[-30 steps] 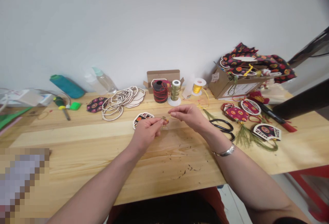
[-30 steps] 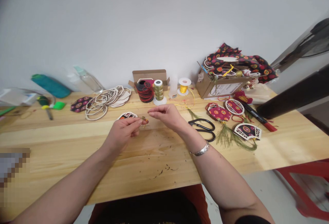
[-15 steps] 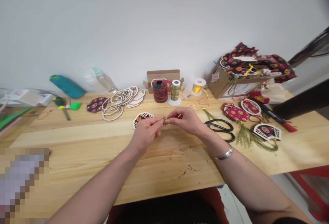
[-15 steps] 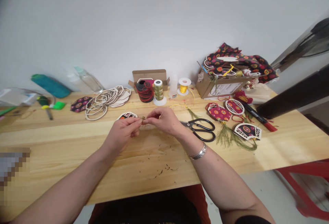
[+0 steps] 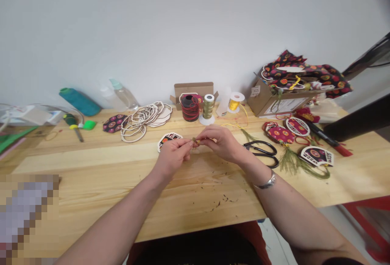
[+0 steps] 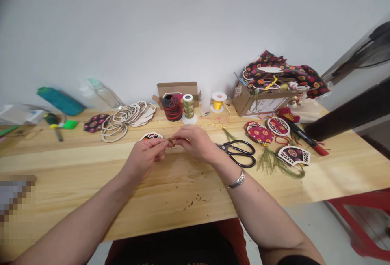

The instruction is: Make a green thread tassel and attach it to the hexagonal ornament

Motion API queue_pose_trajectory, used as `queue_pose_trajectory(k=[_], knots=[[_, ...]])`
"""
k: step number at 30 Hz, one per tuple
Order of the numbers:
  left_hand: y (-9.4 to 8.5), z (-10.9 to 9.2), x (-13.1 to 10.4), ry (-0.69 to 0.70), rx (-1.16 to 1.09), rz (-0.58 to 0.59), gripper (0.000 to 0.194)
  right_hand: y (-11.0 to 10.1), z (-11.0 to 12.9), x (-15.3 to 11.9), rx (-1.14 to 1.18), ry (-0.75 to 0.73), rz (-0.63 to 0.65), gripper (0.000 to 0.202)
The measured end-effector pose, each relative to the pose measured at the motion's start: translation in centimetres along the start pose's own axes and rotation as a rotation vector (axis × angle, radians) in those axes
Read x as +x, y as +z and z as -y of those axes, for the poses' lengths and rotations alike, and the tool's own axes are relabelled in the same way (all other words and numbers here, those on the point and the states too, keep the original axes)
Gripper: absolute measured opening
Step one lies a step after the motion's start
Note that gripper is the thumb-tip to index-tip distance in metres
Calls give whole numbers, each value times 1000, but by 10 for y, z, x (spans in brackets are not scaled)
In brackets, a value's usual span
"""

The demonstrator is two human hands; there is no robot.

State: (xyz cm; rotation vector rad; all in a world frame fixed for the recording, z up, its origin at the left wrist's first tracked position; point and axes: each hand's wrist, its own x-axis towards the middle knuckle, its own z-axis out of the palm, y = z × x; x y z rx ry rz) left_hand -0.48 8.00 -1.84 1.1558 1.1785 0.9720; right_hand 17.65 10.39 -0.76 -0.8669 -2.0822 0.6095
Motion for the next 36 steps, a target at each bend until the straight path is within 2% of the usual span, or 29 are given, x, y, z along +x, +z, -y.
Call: queue_pose_trajectory(k=[4, 13, 17, 22, 26, 29, 32, 36], knots=[[-1, 2, 1, -6, -36, -15, 21, -1, -1, -1, -196, -165, 52, 21], [0, 1, 3, -17, -74, -30, 21, -1, -2, -1, -441, -283, 62, 22], [2, -1, 2, -25, -91, -16, 21, 0, -2, -1, -504, -279, 69, 21], [3, -7, 1, -44, -216, -31, 22, 2, 0, -1, -352, -69, -3, 18], [1, -10, 2, -52, -317, -5, 20, 2, 3, 1, 8, 242, -146, 12], [-1, -10, 3, -69, -374, 26, 18, 1, 5, 3, 287, 450, -204, 10], [-1, -11, 4, -94, -427, 40, 17, 1, 8, 4, 463, 551, -203, 14], [0, -13, 5, -109, -474, 38, 16, 2, 11, 4, 549, 590, -163, 18]])
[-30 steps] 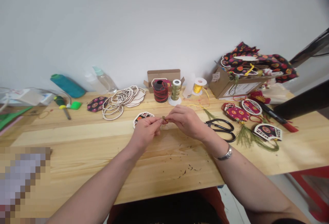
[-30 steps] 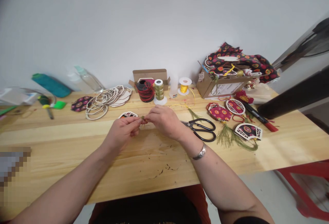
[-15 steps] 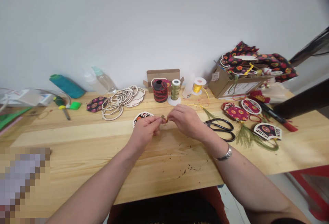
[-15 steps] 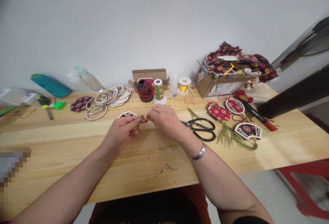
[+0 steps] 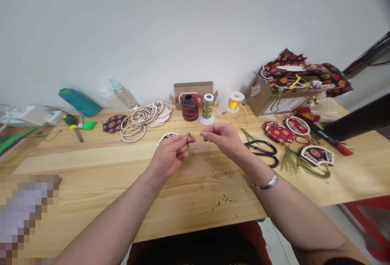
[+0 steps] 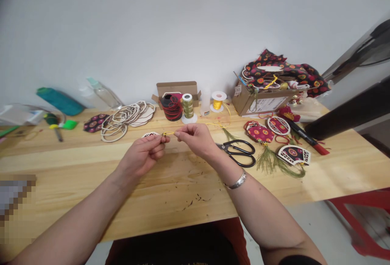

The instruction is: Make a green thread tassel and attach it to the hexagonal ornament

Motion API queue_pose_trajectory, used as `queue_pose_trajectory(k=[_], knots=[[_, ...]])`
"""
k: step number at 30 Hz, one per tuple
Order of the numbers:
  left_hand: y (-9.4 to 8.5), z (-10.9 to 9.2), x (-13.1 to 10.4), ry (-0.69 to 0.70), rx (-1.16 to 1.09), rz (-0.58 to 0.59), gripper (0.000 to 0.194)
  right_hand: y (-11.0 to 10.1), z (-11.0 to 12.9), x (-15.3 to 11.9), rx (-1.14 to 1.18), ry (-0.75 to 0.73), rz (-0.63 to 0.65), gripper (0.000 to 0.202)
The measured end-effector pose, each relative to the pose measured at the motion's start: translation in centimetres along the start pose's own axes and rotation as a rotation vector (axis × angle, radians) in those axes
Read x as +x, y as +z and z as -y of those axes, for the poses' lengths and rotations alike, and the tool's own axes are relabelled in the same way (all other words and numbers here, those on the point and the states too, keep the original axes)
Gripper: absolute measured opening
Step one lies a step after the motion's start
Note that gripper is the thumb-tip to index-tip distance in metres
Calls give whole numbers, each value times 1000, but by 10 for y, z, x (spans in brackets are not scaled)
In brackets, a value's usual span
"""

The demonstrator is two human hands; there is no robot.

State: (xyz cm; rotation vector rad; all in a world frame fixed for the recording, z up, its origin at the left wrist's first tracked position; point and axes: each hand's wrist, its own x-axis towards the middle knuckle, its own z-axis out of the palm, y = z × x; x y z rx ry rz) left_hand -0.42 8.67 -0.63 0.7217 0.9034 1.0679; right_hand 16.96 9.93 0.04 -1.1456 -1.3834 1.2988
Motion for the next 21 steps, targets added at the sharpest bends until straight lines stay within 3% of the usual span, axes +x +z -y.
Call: queue_pose_trajectory(k=[21], knots=[[5, 4, -2, 111, 114, -59, 23, 12, -1, -4, -40, 162, -42, 23]])
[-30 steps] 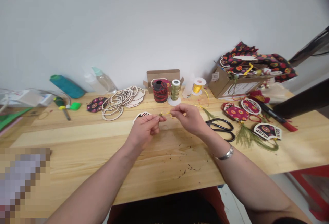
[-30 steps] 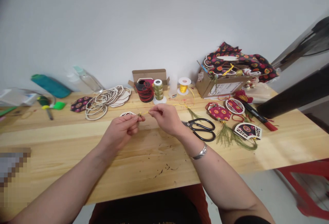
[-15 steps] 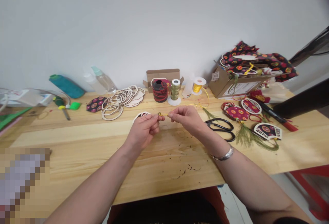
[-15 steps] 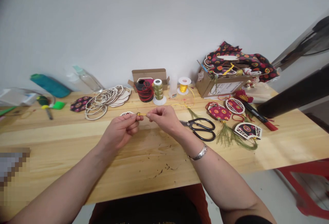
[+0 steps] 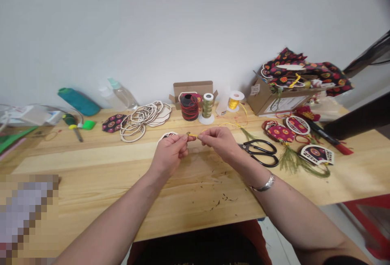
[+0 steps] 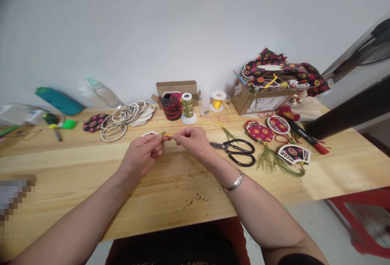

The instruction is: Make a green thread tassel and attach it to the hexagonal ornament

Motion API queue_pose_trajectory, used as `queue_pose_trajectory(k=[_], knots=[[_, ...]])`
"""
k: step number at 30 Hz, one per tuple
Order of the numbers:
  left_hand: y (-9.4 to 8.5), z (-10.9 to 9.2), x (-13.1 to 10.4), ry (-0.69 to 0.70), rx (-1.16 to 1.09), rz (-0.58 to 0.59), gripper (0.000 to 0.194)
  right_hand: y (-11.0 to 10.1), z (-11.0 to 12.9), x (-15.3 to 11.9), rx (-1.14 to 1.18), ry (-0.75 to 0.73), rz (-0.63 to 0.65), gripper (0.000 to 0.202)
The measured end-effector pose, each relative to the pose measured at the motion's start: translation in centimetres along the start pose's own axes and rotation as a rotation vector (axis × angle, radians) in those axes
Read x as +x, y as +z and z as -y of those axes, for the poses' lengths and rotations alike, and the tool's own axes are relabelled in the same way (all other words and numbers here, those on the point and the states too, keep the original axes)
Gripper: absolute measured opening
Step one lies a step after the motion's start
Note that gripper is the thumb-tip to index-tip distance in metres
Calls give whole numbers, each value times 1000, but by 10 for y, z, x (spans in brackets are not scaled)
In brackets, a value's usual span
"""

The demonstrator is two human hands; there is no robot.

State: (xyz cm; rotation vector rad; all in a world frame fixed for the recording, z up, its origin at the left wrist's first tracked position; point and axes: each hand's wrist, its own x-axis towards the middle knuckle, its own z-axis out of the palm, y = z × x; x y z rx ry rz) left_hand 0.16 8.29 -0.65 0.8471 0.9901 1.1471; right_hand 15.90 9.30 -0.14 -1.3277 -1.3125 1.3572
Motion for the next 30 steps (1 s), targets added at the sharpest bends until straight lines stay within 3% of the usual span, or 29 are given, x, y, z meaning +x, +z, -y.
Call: queue_pose_trajectory(k=[18, 30], knots=[[-4, 7, 1, 77, 135, -17, 24, 1, 1, -2, 51, -4, 45, 23], [-4, 4, -4, 185, 461, -84, 27, -1, -4, 1, 87, -45, 47, 23]])
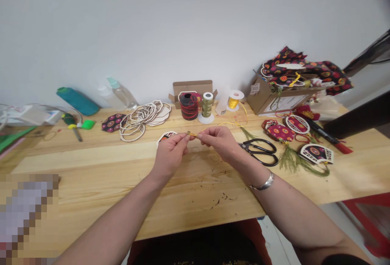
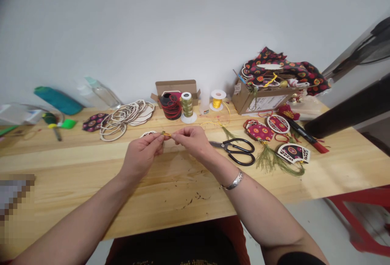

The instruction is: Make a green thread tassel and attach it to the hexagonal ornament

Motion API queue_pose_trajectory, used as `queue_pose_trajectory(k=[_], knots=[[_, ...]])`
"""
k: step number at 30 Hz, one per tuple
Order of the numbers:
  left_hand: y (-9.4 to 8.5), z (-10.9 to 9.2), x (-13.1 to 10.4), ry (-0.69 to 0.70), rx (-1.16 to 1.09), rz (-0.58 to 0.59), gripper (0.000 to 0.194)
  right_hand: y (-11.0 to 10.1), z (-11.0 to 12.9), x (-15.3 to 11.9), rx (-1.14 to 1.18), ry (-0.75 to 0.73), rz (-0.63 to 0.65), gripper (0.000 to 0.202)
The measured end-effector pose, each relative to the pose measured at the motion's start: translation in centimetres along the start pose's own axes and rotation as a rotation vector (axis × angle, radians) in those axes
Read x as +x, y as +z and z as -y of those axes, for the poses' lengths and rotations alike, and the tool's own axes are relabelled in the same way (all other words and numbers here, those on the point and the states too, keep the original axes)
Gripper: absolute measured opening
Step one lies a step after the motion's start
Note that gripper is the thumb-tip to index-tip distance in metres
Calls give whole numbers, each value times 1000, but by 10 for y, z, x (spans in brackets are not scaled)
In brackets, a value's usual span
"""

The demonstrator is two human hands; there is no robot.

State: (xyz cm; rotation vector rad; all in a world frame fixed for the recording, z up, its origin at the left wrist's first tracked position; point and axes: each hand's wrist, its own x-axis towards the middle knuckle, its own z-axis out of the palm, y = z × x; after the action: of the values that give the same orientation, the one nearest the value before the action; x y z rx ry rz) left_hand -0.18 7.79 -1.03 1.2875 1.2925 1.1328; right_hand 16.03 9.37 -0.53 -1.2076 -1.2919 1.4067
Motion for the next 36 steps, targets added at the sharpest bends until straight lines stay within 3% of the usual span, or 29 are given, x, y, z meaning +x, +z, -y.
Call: queue_pose_trajectory(k=[9, 16, 27, 36], knots=[[3, -5, -2, 23, -31, -15, 21, -1, -1, 1, -25, -4, 20, 21], [2, -7, -3, 72, 82, 13, 19, 0, 0, 1, -12, -2, 28, 19], [0, -2, -5, 350, 381, 64, 20, 1, -3, 2, -7, -8, 25, 21], [1, 0, -3, 269, 398, 90, 21, 1, 0, 3, -37, -72, 17, 17]])
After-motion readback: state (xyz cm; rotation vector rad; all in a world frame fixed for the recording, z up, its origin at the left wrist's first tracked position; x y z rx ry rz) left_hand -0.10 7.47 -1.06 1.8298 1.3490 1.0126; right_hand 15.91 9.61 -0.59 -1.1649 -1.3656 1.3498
